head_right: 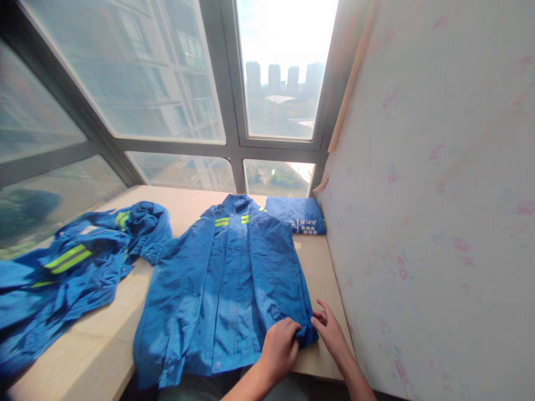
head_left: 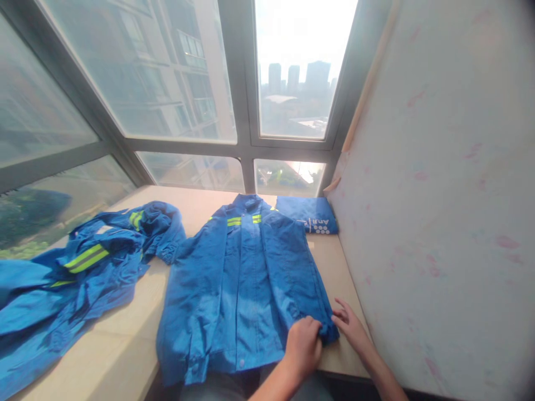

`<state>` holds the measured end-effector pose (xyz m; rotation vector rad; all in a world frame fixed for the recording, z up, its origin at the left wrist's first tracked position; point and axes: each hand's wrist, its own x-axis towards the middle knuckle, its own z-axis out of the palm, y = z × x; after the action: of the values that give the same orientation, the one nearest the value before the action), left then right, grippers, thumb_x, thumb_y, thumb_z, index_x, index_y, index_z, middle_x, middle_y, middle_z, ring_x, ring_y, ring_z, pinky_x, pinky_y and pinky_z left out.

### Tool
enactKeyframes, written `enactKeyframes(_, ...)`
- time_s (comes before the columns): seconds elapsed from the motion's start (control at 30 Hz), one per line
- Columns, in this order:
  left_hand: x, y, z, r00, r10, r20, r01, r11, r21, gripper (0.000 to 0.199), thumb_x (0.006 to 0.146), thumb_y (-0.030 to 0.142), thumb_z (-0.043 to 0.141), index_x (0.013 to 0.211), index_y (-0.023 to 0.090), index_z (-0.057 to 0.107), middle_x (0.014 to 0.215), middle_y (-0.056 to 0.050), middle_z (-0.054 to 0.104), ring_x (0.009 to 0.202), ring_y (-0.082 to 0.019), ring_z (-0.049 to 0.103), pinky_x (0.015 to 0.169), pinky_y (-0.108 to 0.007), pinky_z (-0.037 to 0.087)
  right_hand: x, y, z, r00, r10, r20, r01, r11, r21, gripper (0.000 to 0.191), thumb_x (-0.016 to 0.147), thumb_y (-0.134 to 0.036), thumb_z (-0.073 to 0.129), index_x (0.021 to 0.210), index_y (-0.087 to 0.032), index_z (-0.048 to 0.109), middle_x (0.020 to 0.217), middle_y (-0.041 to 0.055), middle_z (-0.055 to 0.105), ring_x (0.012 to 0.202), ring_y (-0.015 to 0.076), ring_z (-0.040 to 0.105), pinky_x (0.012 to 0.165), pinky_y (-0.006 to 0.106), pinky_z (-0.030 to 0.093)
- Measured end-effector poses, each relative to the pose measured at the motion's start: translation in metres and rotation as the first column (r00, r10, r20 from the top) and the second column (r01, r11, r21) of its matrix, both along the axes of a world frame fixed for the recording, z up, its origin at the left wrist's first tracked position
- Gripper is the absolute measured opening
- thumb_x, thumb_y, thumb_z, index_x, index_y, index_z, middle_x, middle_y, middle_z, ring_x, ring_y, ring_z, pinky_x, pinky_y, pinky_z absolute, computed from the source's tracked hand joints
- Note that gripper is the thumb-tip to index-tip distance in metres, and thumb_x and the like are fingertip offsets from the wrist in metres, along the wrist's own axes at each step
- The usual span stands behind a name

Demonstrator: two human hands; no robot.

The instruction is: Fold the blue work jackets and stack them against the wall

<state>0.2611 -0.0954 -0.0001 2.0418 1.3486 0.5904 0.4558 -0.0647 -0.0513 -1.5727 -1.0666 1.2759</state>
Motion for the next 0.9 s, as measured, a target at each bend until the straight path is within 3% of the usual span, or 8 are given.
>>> enactKeyframes(0.07, -0.003, 0.000, 0.003, 0.974, 0.110, 0.198, -0.112, 0.994, -0.003, 0.034, 0.084, 0.008, 0.044, 0.108, 0.022, 0.062, 0.101, -0.009, 0.067, 0.096, -0.022, 0.062, 0.087, -0.034, 0.048, 0.000, -0.001, 0.004, 0.999, -0.009, -0.046, 0.008, 1.000, -0.012, 0.072, 0.062, -0.055, 0.073, 0.123, -0.019, 0.059, 0.088, 0.0078, 0.073, 0.091, 0.0278, 0.071, 0.084, 0.039, 0.056)
enactKeyframes(0.13, -0.002, -0.002, 0.005, 0.950, 0.152, 0.274, -0.155, 0.988, -0.010, 0.034, 0.087, 0.010, 0.041, 0.111, 0.022, 0.061, 0.103, -0.009, 0.067, 0.097, -0.021, 0.062, 0.088, -0.033, 0.048, 0.000, -0.002, 0.006, 0.994, -0.036, -0.101, 0.031, 0.998, -0.056, 0.076, 0.064, -0.059, 0.072, 0.128, -0.020, 0.056, 0.087, 0.0066, 0.073, 0.086, 0.0273, 0.071, 0.079, 0.038, 0.057)
enactKeyframes(0.3, 0.004, -0.013, 0.000, 0.998, -0.028, 0.064, 0.033, 0.996, -0.081, 0.034, 0.074, 0.024, 0.066, 0.108, 0.023, 0.064, 0.111, -0.011, 0.066, 0.102, -0.028, 0.059, 0.090, -0.042, 0.046, 0.002, -0.003, 0.001, 0.964, -0.146, -0.223, 0.103, 0.975, -0.195, 0.082, 0.066, -0.063, 0.070, 0.135, -0.025, 0.047, 0.098, 0.0083, 0.074, 0.093, 0.0283, 0.073, 0.078, 0.038, 0.057)
enactKeyframes(0.47, 0.007, -0.006, 0.007, 0.957, 0.185, 0.224, -0.145, 0.973, -0.182, 0.037, 0.086, 0.031, 0.058, 0.122, 0.021, 0.061, 0.113, -0.011, 0.067, 0.103, -0.025, 0.061, 0.095, -0.039, 0.046, -0.005, 0.000, -0.008, 0.989, -0.104, -0.103, 0.089, 0.986, -0.142, 0.072, 0.061, -0.057, 0.072, 0.122, -0.021, 0.059, 0.091, 0.0091, 0.076, 0.093, 0.0315, 0.072, 0.081, 0.042, 0.057)
enactKeyframes(0.6, 0.007, 0.010, 0.010, 0.938, 0.288, 0.194, -0.196, 0.900, -0.390, 0.046, 0.084, 0.039, 0.061, 0.124, 0.017, 0.060, 0.110, -0.012, 0.070, 0.095, -0.025, 0.065, 0.088, -0.038, 0.048, -0.016, 0.003, -0.015, 1.000, -0.017, -0.012, 0.016, 0.998, -0.058, 0.053, 0.060, -0.051, 0.070, 0.101, -0.018, 0.069, 0.102, 0.0135, 0.076, 0.102, 0.0330, 0.071, 0.094, 0.043, 0.055)
enactKeyframes(0.67, 0.007, 0.015, 0.009, 0.939, 0.295, 0.176, -0.193, 0.877, -0.440, 0.041, 0.084, 0.044, 0.061, 0.115, 0.017, 0.064, 0.106, -0.011, 0.071, 0.095, -0.025, 0.065, 0.086, -0.036, 0.048, -0.020, 0.004, -0.017, 0.997, -0.006, 0.072, 0.009, 0.999, -0.039, 0.053, 0.061, -0.051, 0.066, 0.099, -0.016, 0.070, 0.106, 0.0158, 0.075, 0.104, 0.0336, 0.070, 0.096, 0.043, 0.054)
enactKeyframes(0.77, 0.007, 0.018, 0.007, 0.961, 0.232, 0.153, -0.154, 0.904, -0.399, 0.034, 0.087, 0.047, 0.056, 0.103, 0.019, 0.068, 0.104, -0.009, 0.071, 0.098, -0.024, 0.064, 0.087, -0.035, 0.047, -0.022, 0.002, -0.018, 0.979, 0.044, 0.200, -0.036, 0.998, -0.043, 0.060, 0.064, -0.055, 0.060, 0.107, -0.013, 0.069, 0.107, 0.0166, 0.074, 0.105, 0.0333, 0.070, 0.096, 0.042, 0.054)
enactKeyframes(0.9, 0.011, 0.013, 0.006, 0.977, 0.183, 0.111, -0.132, 0.923, -0.362, 0.031, 0.088, 0.043, 0.055, 0.102, 0.019, 0.070, 0.105, -0.008, 0.070, 0.100, -0.024, 0.063, 0.091, -0.035, 0.047, -0.021, -0.003, -0.013, 0.913, 0.100, 0.394, -0.081, 0.995, -0.064, 0.063, 0.070, -0.056, 0.055, 0.116, -0.014, 0.067, 0.116, 0.0149, 0.072, 0.111, 0.0316, 0.067, 0.098, 0.039, 0.052)
